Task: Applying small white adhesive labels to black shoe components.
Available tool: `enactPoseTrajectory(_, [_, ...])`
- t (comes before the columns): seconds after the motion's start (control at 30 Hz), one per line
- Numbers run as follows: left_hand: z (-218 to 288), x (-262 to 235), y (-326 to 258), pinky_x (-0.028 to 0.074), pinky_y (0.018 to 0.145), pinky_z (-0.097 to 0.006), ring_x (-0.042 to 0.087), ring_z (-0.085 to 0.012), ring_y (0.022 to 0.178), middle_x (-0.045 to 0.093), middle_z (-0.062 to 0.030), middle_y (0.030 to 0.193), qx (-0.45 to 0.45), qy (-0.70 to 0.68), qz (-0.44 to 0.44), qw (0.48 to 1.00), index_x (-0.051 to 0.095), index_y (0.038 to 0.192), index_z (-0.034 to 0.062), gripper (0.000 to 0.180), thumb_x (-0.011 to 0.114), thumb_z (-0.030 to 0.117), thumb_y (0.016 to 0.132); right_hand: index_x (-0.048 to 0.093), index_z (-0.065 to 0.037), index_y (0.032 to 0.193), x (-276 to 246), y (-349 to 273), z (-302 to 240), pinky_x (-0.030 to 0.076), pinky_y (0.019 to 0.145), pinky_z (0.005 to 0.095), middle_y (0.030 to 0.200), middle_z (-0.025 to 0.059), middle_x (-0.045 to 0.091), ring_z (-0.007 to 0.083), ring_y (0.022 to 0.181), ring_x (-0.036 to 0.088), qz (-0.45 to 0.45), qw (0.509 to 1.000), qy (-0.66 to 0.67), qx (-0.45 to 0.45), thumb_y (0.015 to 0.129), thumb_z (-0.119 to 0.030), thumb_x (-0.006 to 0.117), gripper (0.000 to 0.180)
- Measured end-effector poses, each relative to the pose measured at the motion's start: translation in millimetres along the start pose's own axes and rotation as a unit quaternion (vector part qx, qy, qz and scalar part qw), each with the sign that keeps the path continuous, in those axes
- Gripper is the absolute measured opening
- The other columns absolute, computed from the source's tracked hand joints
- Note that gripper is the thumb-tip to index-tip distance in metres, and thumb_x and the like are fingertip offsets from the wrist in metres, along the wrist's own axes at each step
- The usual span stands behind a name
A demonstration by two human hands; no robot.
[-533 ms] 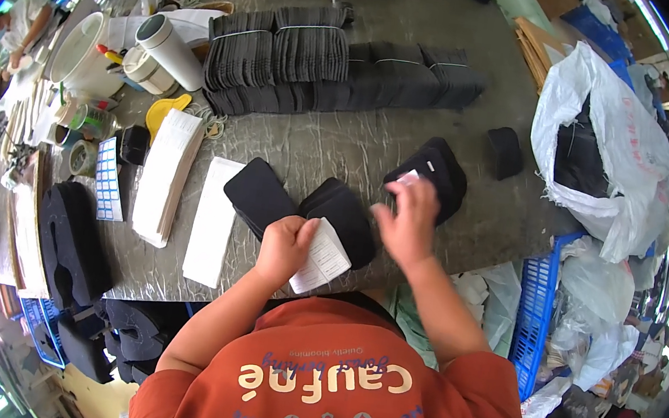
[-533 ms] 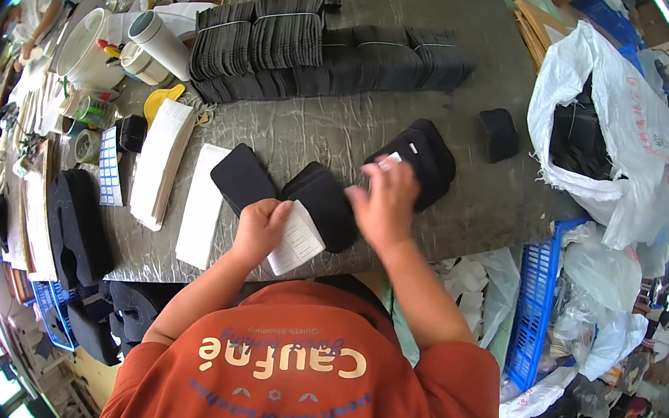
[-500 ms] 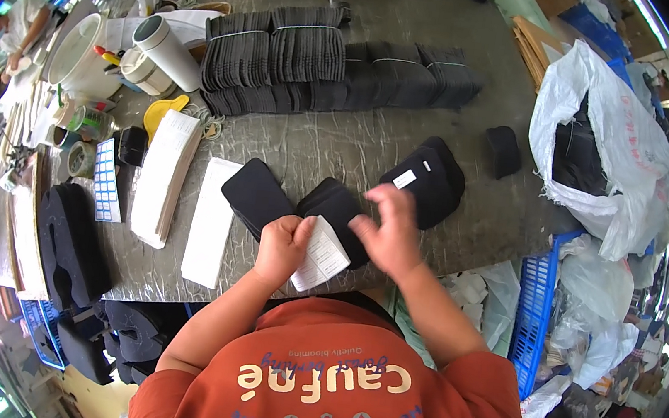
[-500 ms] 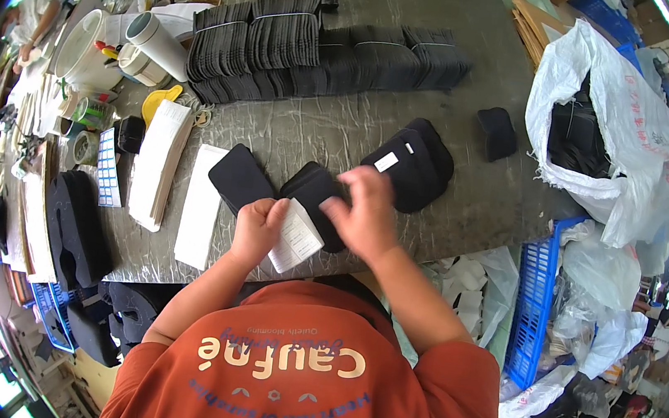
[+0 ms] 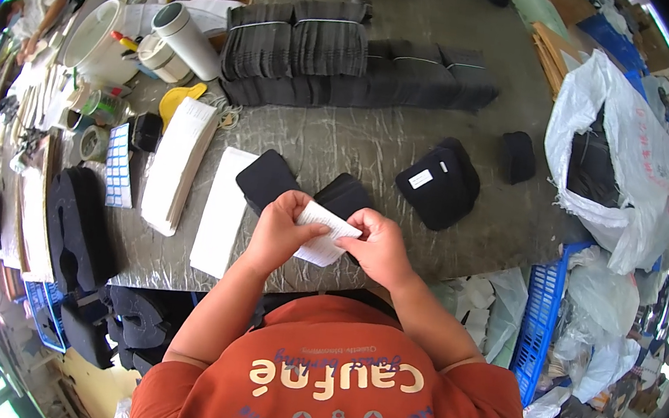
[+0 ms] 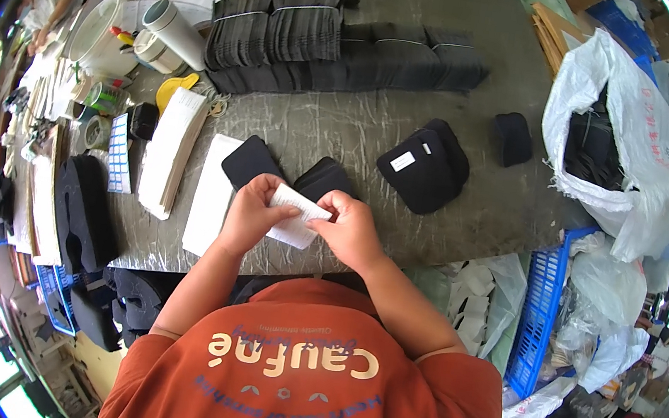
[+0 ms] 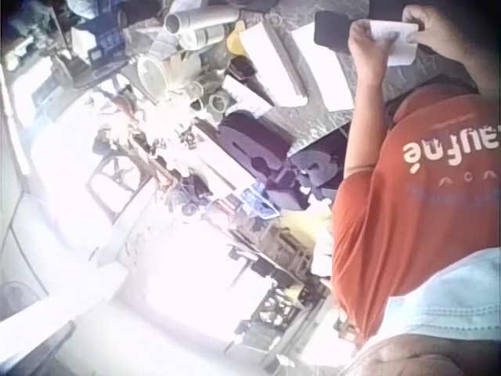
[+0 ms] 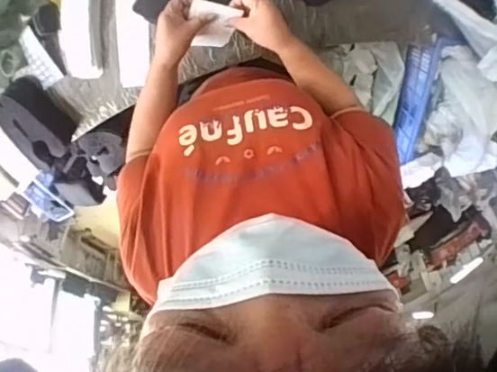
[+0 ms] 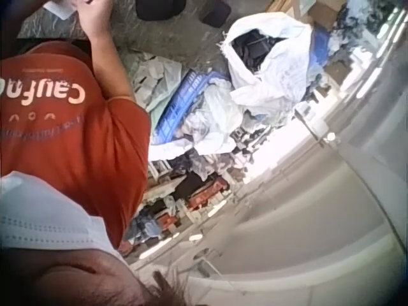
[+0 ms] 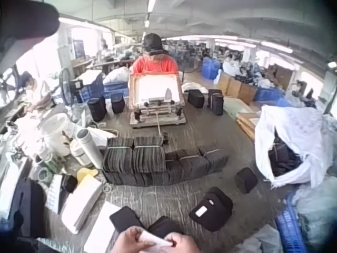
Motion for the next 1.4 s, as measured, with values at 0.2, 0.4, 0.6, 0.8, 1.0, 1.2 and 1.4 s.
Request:
enactPoseTrajectory(0.2, [-22, -7, -1, 0.050, 0.067, -0.023, 0.060, -0.0081, 0.074, 0.063, -0.0022, 0.084, -0.023, 0.074, -0.010, 0.997, 0.053, 0.101, 0.0016, 0.033, 0.073, -0.003, 0.075, 0.053, -0.001, 0.090, 4, -3, 2, 0.046, 0.059, 0.0227, 0.079, 0.0041, 0.064, 0.0055, 0.068, 0.057, -0.017, 1.000, 0.019, -0.001, 0.078, 0.004, 0.069, 0.020])
enactPoseTrajectory(0.4, [-10, -2, -10, 0.051, 0.070, -0.023, 0.063, -0.0094, 0.078, 0.066, -0.0043, 0.087, 0.011, -0.074, -0.029, 0.997, 0.060, 0.096, -0.0014, 0.020, 0.069, -0.004, 0.079, 0.053, 0.000, 0.093, 3, -7, 6, 0.047, 0.061, 0.0225, 0.080, 0.0057, 0.065, 0.0065, 0.070, 0.059, -0.019, 0.999, 0.018, 0.027, 0.078, 0.005, 0.068, 0.022])
enactPoseTrajectory(0.6, [-17, -7, -16, 0.047, 0.063, -0.021, 0.057, -0.0049, 0.070, 0.065, 0.0000, 0.078, -0.023, 0.067, -0.022, 0.997, 0.063, 0.089, -0.0003, 0.010, 0.069, 0.004, 0.082, 0.052, 0.001, 0.096, 9, -8, 0, 0.048, 0.062, 0.0242, 0.076, 0.0067, 0.065, 0.0084, 0.071, 0.061, -0.050, 0.997, -0.044, 0.035, 0.081, 0.003, 0.067, 0.021])
enactPoseTrajectory(0.8, [-12, -11, -21, 0.043, 0.057, -0.023, 0.052, -0.0031, 0.066, 0.062, -0.0013, 0.071, -0.023, 0.114, 0.017, 0.993, 0.063, 0.080, -0.0006, 0.015, 0.069, 0.012, 0.084, 0.055, 0.001, 0.088, 6, -12, 11, 0.049, 0.060, 0.0262, 0.076, 0.0067, 0.065, 0.0109, 0.068, 0.061, -0.036, 0.996, -0.047, 0.061, 0.083, 0.000, 0.065, 0.011])
enactPoseTrajectory(1.0, [-4, 5, -27, 0.049, 0.066, -0.045, 0.060, -0.0400, 0.071, 0.063, -0.0176, 0.076, 0.160, 0.398, 0.003, 0.903, 0.061, 0.075, -0.0013, 0.026, 0.067, 0.023, 0.081, 0.061, 0.000, 0.083, -36, 11, 4, 0.045, 0.063, 0.0212, 0.074, 0.0003, 0.061, 0.0042, 0.067, 0.053, 0.117, 0.987, -0.097, -0.059, 0.085, 0.001, 0.063, 0.003])
enactPoseTrajectory(1.2, [-15, 60, -31, 0.038, 0.105, -0.038, 0.044, -0.0332, 0.127, 0.053, -0.0196, 0.130, 0.275, 0.471, -0.141, 0.826, 0.062, 0.079, -0.0038, 0.020, 0.061, 0.016, 0.084, 0.064, 0.001, 0.082, -41, 31, 31, 0.048, 0.061, 0.0258, 0.070, 0.0055, 0.065, 0.0091, 0.064, 0.059, 0.137, 0.979, -0.145, -0.046, 0.083, -0.003, 0.065, 0.005])
enactPoseTrajectory(1.4, [-23, 63, -29, 0.036, 0.107, -0.038, 0.042, -0.0331, 0.129, 0.052, -0.0211, 0.130, 0.268, 0.500, -0.152, 0.809, 0.063, 0.085, -0.0046, 0.021, 0.060, 0.016, 0.084, 0.064, 0.001, 0.081, -39, 32, 38, 0.048, 0.061, 0.0266, 0.070, 0.0067, 0.066, 0.0102, 0.063, 0.059, 0.150, 0.976, -0.153, -0.043, 0.082, -0.005, 0.066, 0.006])
Point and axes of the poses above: each hand's wrist, its own y-axis towards the middle knuckle, its own x-axis out of the palm, z = x × y, the point moved 8 cm from there along y, towards the middle knuckle
